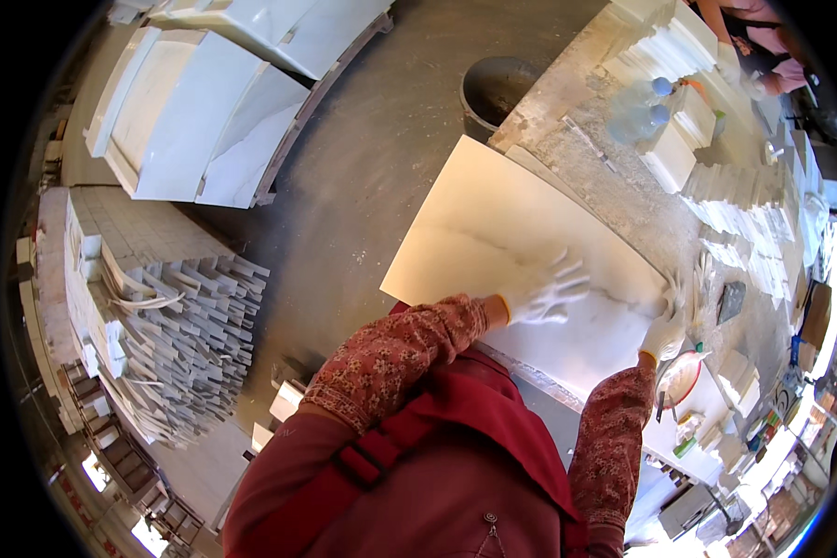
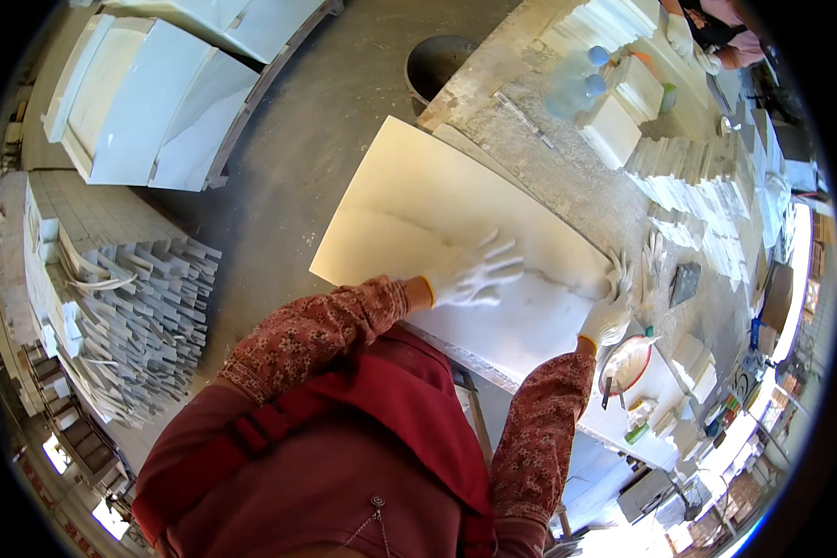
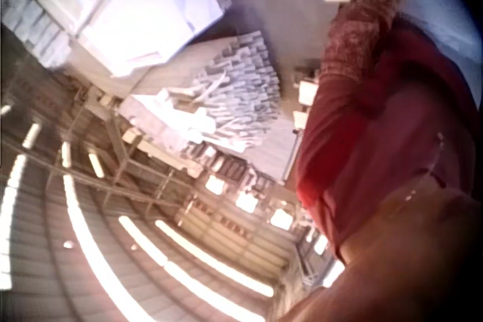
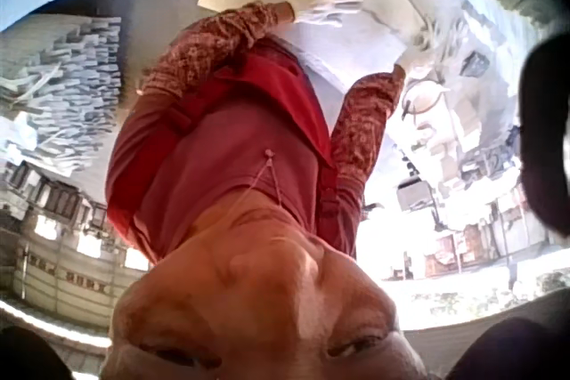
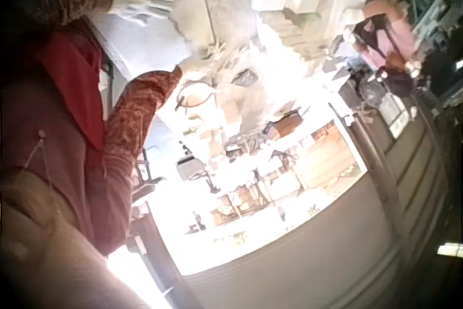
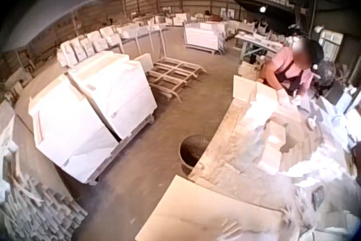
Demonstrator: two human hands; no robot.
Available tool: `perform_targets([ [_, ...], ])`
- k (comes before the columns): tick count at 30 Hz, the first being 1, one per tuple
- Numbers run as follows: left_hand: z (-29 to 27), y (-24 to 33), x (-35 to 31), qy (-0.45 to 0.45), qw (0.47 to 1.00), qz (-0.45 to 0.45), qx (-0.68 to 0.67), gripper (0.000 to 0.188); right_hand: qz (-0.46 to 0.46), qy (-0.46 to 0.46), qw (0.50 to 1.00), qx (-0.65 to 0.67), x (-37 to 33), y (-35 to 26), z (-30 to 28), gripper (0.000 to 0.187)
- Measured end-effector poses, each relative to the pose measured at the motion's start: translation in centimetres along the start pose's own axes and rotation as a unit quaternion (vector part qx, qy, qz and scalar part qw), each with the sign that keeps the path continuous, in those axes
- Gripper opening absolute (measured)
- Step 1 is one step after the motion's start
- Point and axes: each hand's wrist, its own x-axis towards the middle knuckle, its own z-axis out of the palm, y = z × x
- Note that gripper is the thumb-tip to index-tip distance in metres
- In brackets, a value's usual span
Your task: The person applies a white paste to the surface of a large stone slab using a putty knife, then scrapes and wipes the surface with gloved hands. The person repeatedly lifts, flips, and stacks the slabs on a wooden rack while working in a workshop environment.
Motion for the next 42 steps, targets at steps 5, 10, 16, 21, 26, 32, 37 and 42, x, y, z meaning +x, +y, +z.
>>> perform_targets([
  [5, -8.5, -13.4, -1.3, 0.093, 0.954, -0.237, 0.159, 0.054, 0.164, 0.084, 0.982, -0.038, -2.5, -4.6, -7.3, 0.029],
  [10, -16.1, -21.5, -9.3, 0.046, 0.854, -0.348, 0.385, 0.049, 0.314, 0.113, 0.92, 0.207, -15.1, -0.9, -11.8, 0.032],
  [16, -19.5, -18.3, -12.9, 0.046, 0.879, -0.296, 0.372, 0.052, 0.632, 0.228, 0.539, 0.509, -36.5, -3.2, -12.3, 0.023],
  [21, -13.5, -10.8, -10.6, -0.094, 0.983, -0.092, 0.132, 0.059, 0.643, 0.058, 0.448, 0.618, -56.3, -0.7, -5.8, 0.021],
  [26, -8.2, -10.5, -3.7, -0.154, 0.983, 0.08, 0.054, 0.058, 0.689, 0.034, 0.422, 0.588, -59.4, -7.6, -1.4, 0.026],
  [32, -4.5, -16.7, 8.8, 0.033, 0.98, 0.007, 0.195, 0.054, 0.703, 0.142, 0.263, 0.645, -59.5, -10.7, -0.1, 0.03],
  [37, -2.5, -10.6, 9.4, -0.016, 0.98, 0.02, 0.197, 0.056, 0.686, 0.195, 0.264, 0.649, -58.7, -14.2, 0.9, 0.033],
  [42, -0.3, -1.3, -1.2, -0.2, 0.959, 0.194, 0.061, 0.061, 0.705, 0.149, 0.257, 0.644, -60.0, -15.2, 2.9, 0.032],
])
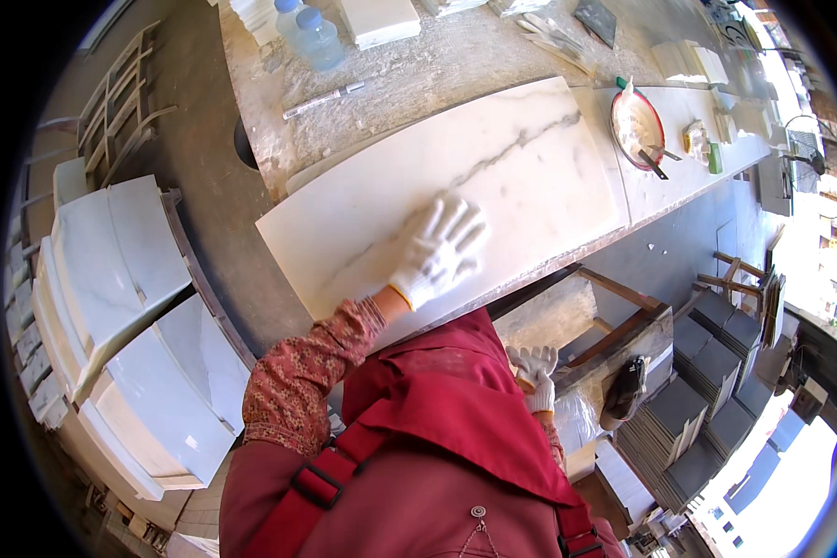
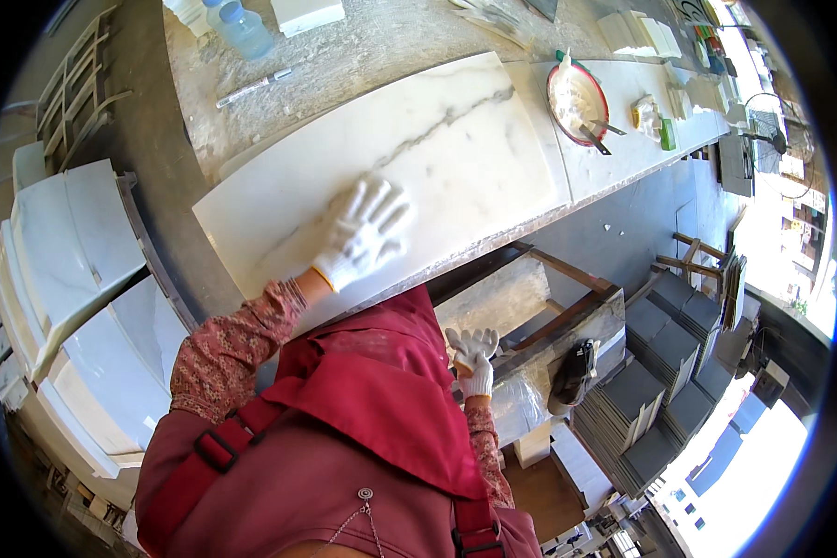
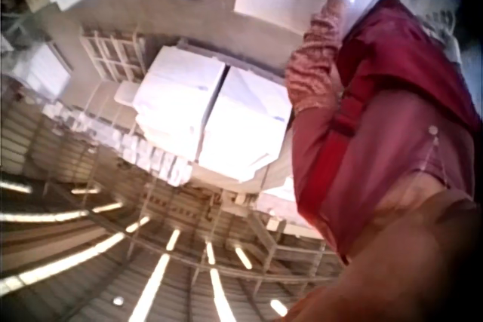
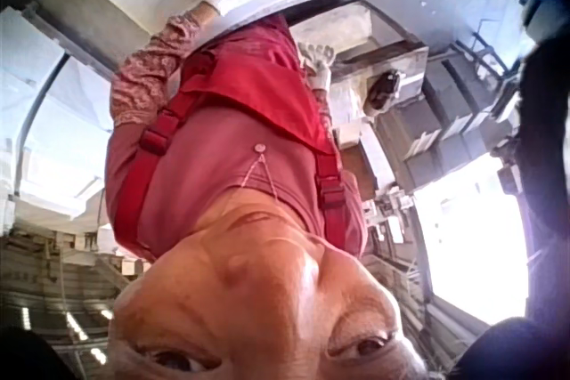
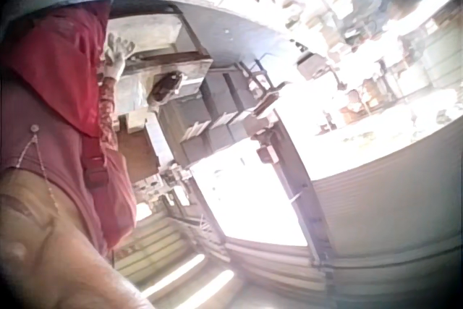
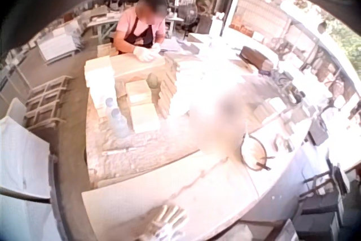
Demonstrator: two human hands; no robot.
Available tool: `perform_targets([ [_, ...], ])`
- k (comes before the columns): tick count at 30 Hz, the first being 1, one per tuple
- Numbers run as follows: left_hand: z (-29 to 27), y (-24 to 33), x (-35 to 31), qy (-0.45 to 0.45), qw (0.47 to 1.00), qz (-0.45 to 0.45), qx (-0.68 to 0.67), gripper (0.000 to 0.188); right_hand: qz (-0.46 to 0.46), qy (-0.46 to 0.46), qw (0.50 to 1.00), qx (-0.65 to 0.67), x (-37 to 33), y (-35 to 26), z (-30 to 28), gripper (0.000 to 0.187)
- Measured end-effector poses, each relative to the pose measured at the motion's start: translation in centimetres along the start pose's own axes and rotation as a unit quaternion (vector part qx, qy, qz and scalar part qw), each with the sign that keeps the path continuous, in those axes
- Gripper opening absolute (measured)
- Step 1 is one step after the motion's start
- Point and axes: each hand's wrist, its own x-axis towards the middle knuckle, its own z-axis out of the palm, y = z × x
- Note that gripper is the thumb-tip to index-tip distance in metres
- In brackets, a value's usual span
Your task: The person applies a white paste to the surface of a large stone slab using a putty knife, then scrapes and wipes the surface with gloved hands. The person repeatedly lifts, flips, and stacks the slabs on a wooden rack while working in a workshop environment.
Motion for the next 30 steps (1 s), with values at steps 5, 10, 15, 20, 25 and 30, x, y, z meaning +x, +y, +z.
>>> perform_targets([
  [5, 1.8, 6.3, -2.9, -0.124, 0.979, 0.147, -0.07, 0.071, -0.015, 0.011, 0.999, 0.03, 0.5, -0.4, 3.4, 0.039],
  [10, -2.3, -2.5, -3.1, -0.095, 0.995, 0.014, 0.026, 0.066, -0.033, -0.011, 0.998, 0.052, 2.9, -4.5, 5.2, 0.041],
  [15, -3.6, -15.5, -1.3, 0.118, 0.951, -0.255, 0.126, 0.061, -0.022, -0.041, 0.997, 0.064, 4.9, -7.4, 7.3, 0.041],
  [20, -1.4, -10.6, 11.3, 0.109, 0.96, -0.187, 0.178, 0.06, 0.005, -0.023, 0.997, 0.067, 7.2, -8.8, 6.5, 0.041],
  [25, 2.8, -2.0, 25.6, 0.113, 0.981, -0.116, 0.108, 0.057, -0.031, -0.024, 0.997, 0.06, 7.0, -13.0, 6.4, 0.041],
  [30, 5.3, 7.9, 28.4, 0.014, 0.999, -0.018, 0.047, 0.057, -0.09, 0.016, 0.995, 0.049, 6.5, -17.7, 5.4, 0.038],
])
